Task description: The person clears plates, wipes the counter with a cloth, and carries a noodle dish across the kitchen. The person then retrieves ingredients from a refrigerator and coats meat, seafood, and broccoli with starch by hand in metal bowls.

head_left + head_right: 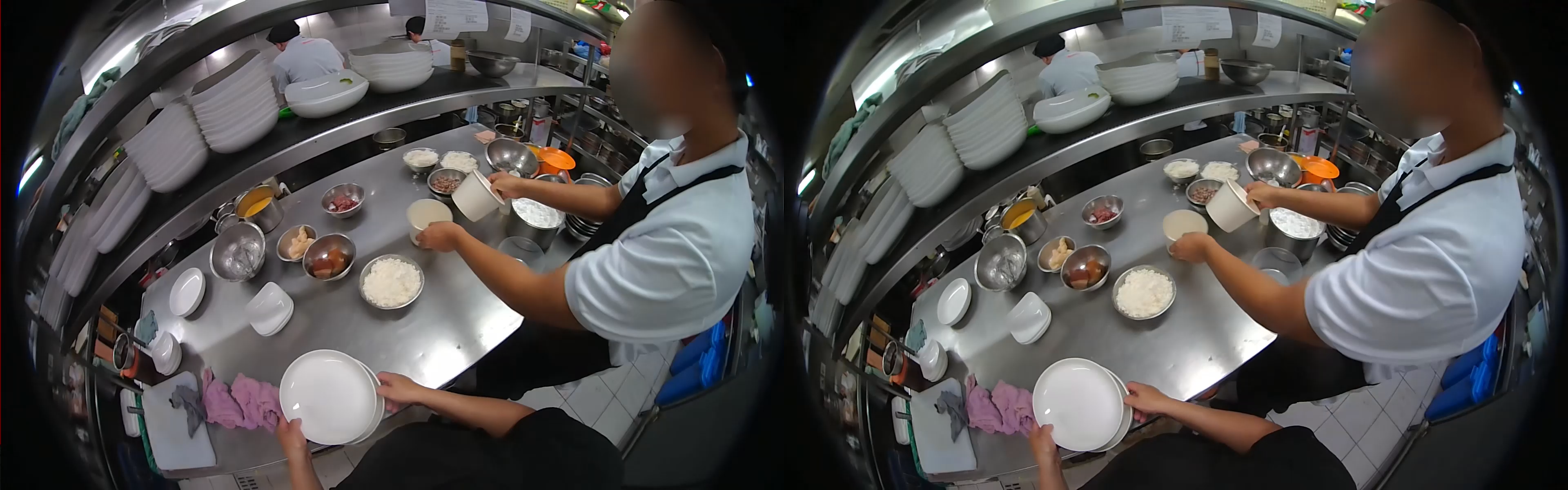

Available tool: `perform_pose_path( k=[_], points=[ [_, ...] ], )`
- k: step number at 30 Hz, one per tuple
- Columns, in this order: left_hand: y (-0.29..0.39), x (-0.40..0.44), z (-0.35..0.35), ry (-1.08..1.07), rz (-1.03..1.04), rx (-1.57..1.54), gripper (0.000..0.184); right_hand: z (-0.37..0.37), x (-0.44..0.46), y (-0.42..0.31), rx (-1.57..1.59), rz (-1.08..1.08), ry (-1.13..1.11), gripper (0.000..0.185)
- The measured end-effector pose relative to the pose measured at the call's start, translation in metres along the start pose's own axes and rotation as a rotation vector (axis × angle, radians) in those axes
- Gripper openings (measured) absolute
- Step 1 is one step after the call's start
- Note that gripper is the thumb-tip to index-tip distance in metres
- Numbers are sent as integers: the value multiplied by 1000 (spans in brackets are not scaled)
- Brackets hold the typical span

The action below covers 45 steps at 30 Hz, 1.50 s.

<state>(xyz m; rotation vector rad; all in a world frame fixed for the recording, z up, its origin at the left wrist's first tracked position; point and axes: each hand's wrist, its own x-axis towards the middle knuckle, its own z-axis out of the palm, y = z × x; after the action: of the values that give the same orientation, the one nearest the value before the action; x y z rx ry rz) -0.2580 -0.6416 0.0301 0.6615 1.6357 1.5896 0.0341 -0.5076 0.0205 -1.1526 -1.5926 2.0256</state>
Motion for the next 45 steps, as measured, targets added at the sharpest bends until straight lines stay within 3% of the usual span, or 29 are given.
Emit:
perform_pose_path(
  k=[7, 12, 14, 19, 20, 21, 23, 24, 30, 34, 37, 41, 45],
  points=[
    [-23, 1, -19, 48, 66, 151, 35, -2, 8, 4, 80, 41, -96, 37],
    [-58, 23, -27, 15, 142, 276, 33, -3, 6, 9, 129, 59, -116, 58],
    [-80, 35, -41, 5, 247, 578, 34, -2, 1, 3, 55, 69, -72, 61],
    [-57, 13, -4, 77, 111, 637, 37, 7, -9, -8, -154, 26, 15, 72],
    [-56, 12, -1, 107, 89, 660, 37, 8, -6, -4, -124, 29, 38, 62],
    [-60, 15, -2, 116, 89, 655, 37, 8, -4, -2, -132, 26, 31, 62],
    [-68, 21, -9, -10, 26, 259, 37, 7, -2, 1, -196, 26, 67, 53],
    [-64, 13, -8, 4, 25, 256, 37, 8, -3, 2, -203, 25, 54, 53],
    [4, -38, 11, 18, 16, 142, 43, 6, -5, -7, 8, -40, -8, 48],
    [63, -52, 15, 84, 177, 116, 51, 14, -17, -46, 37, -152, -67, 49],
    [78, -49, -5, 79, 199, 73, 54, 34, -26, -92, -43, -258, 0, 48],
    [129, -40, -31, 3, 187, -105, 56, 66, -47, -168, -150, -226, 2, 51],
    [210, 0, -76, 32, 320, -28, 55, 114, -52, -245, -116, -496, 46, 55]
  ],
)
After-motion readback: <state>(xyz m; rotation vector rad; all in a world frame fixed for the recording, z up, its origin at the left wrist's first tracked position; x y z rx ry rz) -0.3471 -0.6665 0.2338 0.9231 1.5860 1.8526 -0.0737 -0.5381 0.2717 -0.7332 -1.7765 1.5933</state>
